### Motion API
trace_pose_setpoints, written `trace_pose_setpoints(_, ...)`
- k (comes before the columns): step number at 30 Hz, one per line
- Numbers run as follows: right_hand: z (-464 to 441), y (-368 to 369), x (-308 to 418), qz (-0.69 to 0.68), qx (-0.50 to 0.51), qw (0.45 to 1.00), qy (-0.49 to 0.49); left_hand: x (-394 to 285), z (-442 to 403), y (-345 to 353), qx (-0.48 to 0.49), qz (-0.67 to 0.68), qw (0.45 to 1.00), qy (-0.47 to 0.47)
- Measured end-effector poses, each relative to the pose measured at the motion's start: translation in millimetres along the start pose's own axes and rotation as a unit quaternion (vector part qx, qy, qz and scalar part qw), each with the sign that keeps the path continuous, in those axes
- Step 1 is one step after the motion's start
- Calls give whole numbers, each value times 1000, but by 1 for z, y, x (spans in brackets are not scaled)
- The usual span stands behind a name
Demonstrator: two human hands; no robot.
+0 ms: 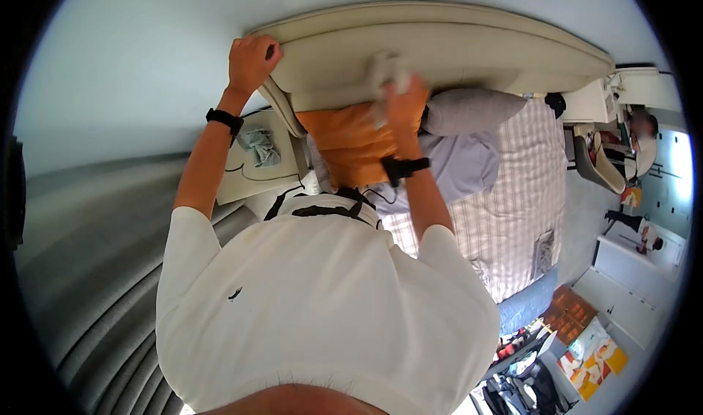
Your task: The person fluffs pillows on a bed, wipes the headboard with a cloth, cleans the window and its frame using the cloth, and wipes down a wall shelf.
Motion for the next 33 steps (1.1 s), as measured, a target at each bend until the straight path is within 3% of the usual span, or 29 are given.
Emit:
trace_pose_setpoints(1,-23,-26,-10,-73,-100,991,-43,-1,1,0,13,-1,1000,-12)
trace_pose_setpoints(4,-119,-99,-62,160,-273,948,-18,1,-4,-3,9,16,999,-42)
trace_pose_setpoints(5,-145,-108,-65,158,-271,949,-28,1,-4,-3,3,36,998,-58)
trace_pose_setpoints(7,-193,-109,-67,-34,-141,987,76,4,-1,1,-6,22,998,-59)
trace_pose_setpoints(9,-197,-51,-24,227,-46,973,-4,2,-1,-3,-10,9,998,-54)
trace_pose_setpoints(11,-155,2,56,284,-77,953,-68,-1,-9,-12,50,24,994,-97)
trace_pose_setpoints(15,-87,76,151,261,12,949,-176,-3,-8,-15,37,14,995,-97)
trace_pose_setpoints(18,-58,103,186,218,54,953,-203,-2,-14,-16,30,-8,995,-92)
trace_pose_setpoints(19,-53,109,192,183,111,954,-208,-3,-14,-17,30,-3,996,-89)
trace_pose_setpoints(20,-49,111,193,148,166,952,-211,-3,-14,-17,30,2,996,-85)
trace_pose_setpoints(23,-56,82,172,121,160,959,-198,-4,-12,-15,41,0,995,-87)
trace_pose_setpoints(27,-126,2,104,313,27,927,-206,-7,-8,-10,93,8,988,-121)
trace_pose_setpoints(29,-166,-37,77,371,15,920,-124,-4,-9,-11,19,-20,996,-87)
trace_pose_setpoints(31,-207,-55,18,369,72,926,-24,-6,-9,-15,15,-25,996,-89)
trace_pose_setpoints(33,-203,-44,28,377,67,922,-56,-5,-10,-15,13,-27,996,-88)
Point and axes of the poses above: each hand's wrist, its own z-axis away from the middle knuckle, its own y-axis out of the palm, x = y × z, the point moved 4 cm from there along -z, towards the middle knuckle, and after that the axes turned 5 degrees about -z, right-handed, at the moved point
